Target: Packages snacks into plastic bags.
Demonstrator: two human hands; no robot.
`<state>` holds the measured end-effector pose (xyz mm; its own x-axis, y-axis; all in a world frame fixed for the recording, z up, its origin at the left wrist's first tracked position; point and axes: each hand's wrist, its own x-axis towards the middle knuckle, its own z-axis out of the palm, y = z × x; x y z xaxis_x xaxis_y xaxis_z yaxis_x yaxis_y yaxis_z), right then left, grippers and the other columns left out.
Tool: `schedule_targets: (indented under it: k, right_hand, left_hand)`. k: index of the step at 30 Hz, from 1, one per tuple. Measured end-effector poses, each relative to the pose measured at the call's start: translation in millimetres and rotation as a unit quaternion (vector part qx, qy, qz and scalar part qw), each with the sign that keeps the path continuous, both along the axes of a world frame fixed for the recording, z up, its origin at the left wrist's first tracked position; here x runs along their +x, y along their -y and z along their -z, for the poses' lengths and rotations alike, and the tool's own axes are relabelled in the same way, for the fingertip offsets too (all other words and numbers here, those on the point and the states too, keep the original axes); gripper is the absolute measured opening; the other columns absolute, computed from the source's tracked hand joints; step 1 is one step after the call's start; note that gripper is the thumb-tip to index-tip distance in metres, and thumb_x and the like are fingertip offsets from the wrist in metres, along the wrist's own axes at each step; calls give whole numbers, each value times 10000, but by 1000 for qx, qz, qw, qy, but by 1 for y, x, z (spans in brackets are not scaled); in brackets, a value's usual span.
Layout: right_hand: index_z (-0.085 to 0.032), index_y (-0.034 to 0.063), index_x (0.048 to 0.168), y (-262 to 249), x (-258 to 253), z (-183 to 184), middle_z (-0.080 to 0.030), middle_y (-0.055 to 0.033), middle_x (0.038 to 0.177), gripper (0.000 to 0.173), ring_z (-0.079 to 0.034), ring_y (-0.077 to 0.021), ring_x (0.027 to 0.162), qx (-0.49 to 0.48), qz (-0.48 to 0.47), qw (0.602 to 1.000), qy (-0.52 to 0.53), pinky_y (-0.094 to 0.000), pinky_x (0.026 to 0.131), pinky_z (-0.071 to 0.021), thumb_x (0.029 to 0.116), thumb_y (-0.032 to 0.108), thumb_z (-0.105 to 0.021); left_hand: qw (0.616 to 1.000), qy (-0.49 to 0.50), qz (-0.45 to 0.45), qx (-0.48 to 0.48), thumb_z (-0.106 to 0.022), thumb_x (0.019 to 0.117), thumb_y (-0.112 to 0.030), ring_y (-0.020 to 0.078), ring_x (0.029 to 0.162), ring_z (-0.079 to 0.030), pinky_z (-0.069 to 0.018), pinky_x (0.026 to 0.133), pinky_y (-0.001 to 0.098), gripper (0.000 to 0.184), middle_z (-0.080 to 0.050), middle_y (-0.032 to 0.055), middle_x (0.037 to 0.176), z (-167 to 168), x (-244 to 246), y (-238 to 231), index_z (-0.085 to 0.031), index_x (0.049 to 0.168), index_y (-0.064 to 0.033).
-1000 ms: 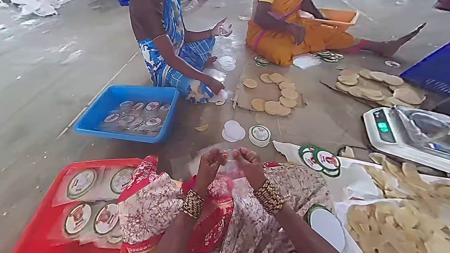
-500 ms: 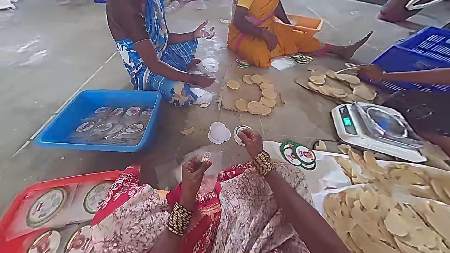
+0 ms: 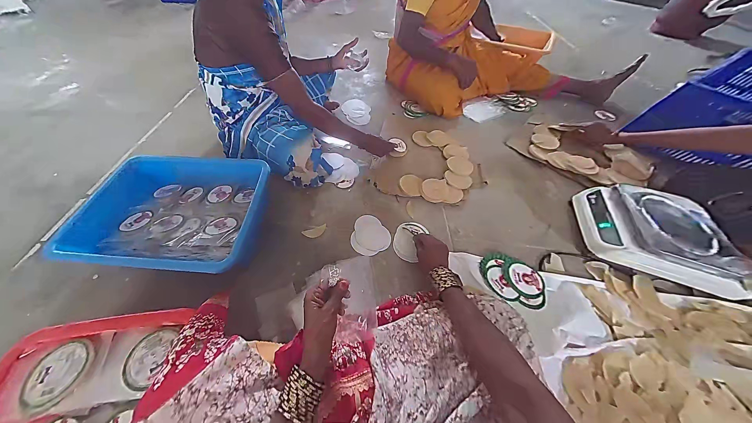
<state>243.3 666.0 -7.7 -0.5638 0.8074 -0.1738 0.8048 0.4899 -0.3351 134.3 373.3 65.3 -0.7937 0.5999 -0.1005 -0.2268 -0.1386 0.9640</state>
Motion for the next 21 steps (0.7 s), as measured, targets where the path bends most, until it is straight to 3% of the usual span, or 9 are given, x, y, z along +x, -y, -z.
schedule_targets:
  k: [6, 9, 11, 14, 16, 18, 21]
  right_hand:
    - [-728, -11, 1027, -7, 9, 13, -732, -191, 976, 293, -698, -346, 948, -15, 140, 966, -217, -566, 905, -512, 949, 272, -723]
    - [-717, -27, 953, -8, 10, 14, -707, -175, 870, 328, -669, -291, 839, -25, 176, 943, -281, -521, 840, -505, 961, 300, -713]
    - [-689, -25, 929, -13, 10, 22, -673, -118, 806, 247, -644, -198, 747, -40, 212, 908, -359, -430, 748, -532, 961, 220, -709]
    - [-663, -45, 1009, -17, 6, 24, -688, -105, 848, 136, -660, -129, 749, -75, 290, 829, -472, -333, 718, -565, 948, 71, -699]
    - [-642, -68, 1084, -24, 3, 12, -673, -152, 931, 182, -657, -167, 803, -89, 346, 794, -493, -358, 755, -563, 977, 76, -672]
    - [-644, -60, 1147, -39, 0, -5, -688, -178, 978, 226, -677, -213, 868, -54, 376, 801, -463, -404, 807, -559, 1011, 120, -633]
    - [-635, -40, 1299, -71, -6, -30, -707, -256, 1154, 341, -679, -359, 1112, 61, 312, 877, -361, -522, 1015, -484, 1065, 174, -508]
  left_hand:
    - [1000, 23, -11, 10, -611, 978, -7, 66, 578, -623, -525, 543, 194, 108, -710, 37, 747, 2, 0, 1, -717, 958, 6]
    - [999, 30, -12, 9, -615, 977, -17, 72, 585, -626, -527, 548, 199, 105, -710, 44, 754, 3, 1, 2, -716, 958, 4]
    - [999, 34, -12, 5, -618, 977, -20, 79, 589, -630, -531, 553, 201, 101, -709, 49, 753, 3, 1, 2, -713, 952, 3]
    - [999, 38, -17, -8, -612, 973, -12, 69, 577, -625, -530, 551, 194, 107, -709, 42, 743, 3, 2, 2, -714, 944, 0]
    - [999, 41, -21, -8, -607, 973, -14, 71, 574, -626, -532, 551, 193, 115, -710, 43, 741, 4, 2, 1, -716, 939, -4]
    - [999, 47, -23, -10, -602, 975, -18, 74, 573, -628, -534, 550, 196, 119, -707, 45, 737, 6, 2, 1, -714, 935, -7]
    - [998, 54, -23, -23, -598, 971, -20, 61, 563, -629, -539, 546, 191, 127, -711, 33, 729, 8, 2, -1, -712, 914, -25]
